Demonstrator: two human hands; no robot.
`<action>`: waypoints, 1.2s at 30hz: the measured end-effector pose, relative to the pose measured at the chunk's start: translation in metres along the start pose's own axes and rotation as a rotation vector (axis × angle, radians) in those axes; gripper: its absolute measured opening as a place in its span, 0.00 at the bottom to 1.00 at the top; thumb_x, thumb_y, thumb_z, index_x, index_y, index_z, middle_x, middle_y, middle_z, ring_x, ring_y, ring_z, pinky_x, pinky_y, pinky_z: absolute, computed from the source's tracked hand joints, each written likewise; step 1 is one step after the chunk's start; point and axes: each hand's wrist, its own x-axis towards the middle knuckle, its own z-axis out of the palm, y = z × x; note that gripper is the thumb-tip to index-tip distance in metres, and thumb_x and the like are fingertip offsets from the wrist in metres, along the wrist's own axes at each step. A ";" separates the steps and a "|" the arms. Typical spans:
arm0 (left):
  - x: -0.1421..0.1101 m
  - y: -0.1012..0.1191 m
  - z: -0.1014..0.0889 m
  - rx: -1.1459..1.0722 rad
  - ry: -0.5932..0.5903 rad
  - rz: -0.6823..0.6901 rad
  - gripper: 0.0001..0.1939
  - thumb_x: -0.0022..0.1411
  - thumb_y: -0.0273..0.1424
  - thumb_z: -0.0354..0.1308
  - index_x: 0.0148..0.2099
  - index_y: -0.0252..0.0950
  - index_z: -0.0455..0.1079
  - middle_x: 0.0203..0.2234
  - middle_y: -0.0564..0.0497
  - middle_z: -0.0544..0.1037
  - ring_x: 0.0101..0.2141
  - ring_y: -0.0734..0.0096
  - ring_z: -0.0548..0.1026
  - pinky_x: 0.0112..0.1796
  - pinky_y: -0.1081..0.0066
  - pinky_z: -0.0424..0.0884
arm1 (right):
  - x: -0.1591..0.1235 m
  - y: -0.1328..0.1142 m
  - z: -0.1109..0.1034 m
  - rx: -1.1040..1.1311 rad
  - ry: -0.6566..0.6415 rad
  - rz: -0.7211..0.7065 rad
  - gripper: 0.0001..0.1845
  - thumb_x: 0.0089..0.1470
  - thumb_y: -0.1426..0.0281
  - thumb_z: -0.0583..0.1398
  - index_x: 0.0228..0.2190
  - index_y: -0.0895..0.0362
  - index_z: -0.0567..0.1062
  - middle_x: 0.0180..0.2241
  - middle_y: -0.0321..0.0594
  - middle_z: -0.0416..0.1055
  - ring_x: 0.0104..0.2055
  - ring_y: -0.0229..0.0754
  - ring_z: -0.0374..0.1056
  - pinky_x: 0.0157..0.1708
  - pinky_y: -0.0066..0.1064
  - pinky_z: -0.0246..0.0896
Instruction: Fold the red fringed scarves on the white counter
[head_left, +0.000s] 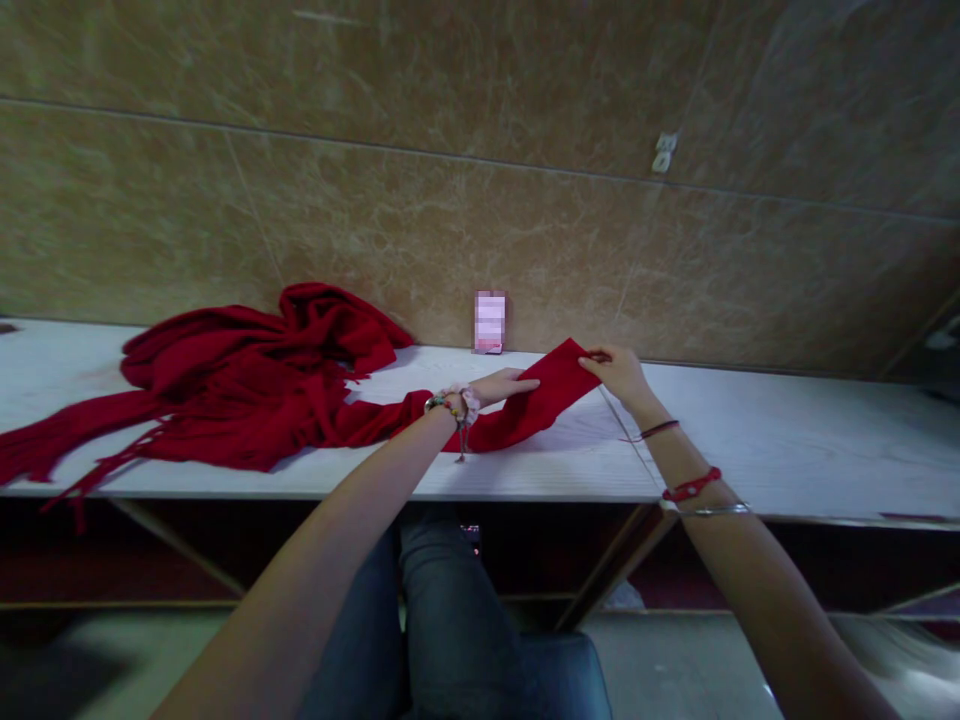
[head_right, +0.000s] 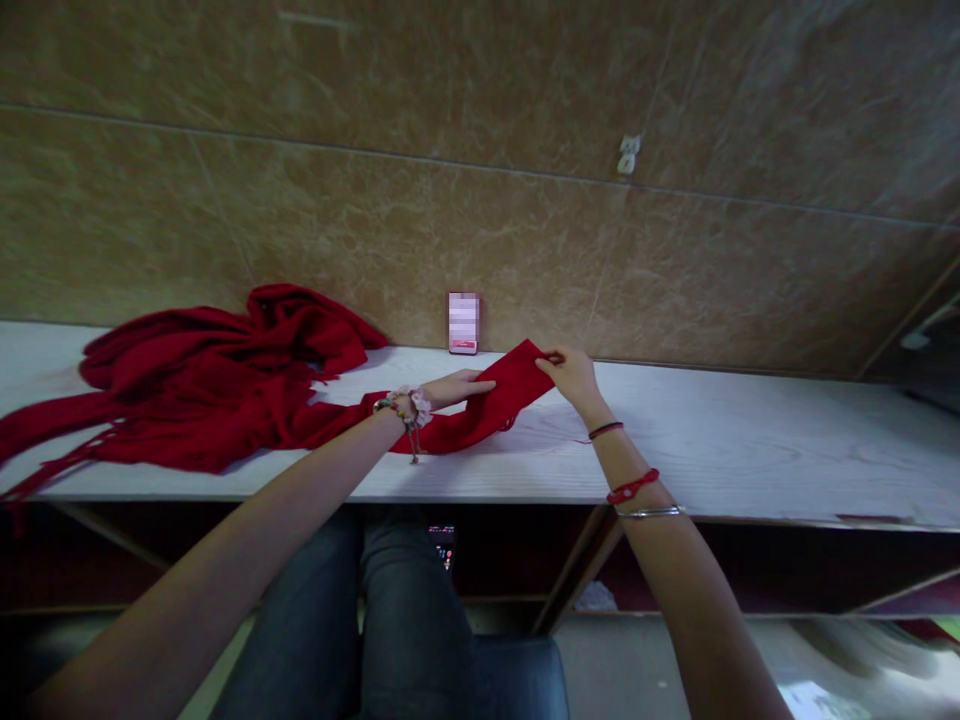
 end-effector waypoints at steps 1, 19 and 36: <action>0.001 0.002 0.000 -0.030 -0.009 -0.024 0.21 0.49 0.43 0.59 0.39 0.30 0.70 0.32 0.50 0.77 0.33 0.70 0.72 0.36 0.70 0.66 | -0.001 0.005 0.001 0.004 -0.003 0.037 0.09 0.40 0.70 0.61 0.28 0.60 0.75 0.25 0.40 0.74 0.28 0.41 0.70 0.30 0.32 0.64; 0.008 -0.026 0.057 1.158 0.034 0.045 0.32 0.58 0.48 0.46 0.61 0.39 0.50 0.59 0.41 0.53 0.58 0.52 0.50 0.52 0.51 0.52 | -0.031 0.091 0.003 -0.134 -0.075 0.395 0.09 0.44 0.75 0.60 0.33 0.59 0.70 0.18 0.30 0.69 0.13 0.32 0.63 0.13 0.21 0.58; -0.002 -0.047 0.054 1.171 -0.039 0.147 0.29 0.62 0.49 0.36 0.61 0.42 0.51 0.61 0.49 0.50 0.59 0.61 0.48 0.54 0.56 0.48 | -0.046 0.079 0.027 -0.719 -0.326 -0.298 0.20 0.57 0.72 0.48 0.50 0.61 0.66 0.55 0.51 0.59 0.56 0.47 0.54 0.53 0.40 0.51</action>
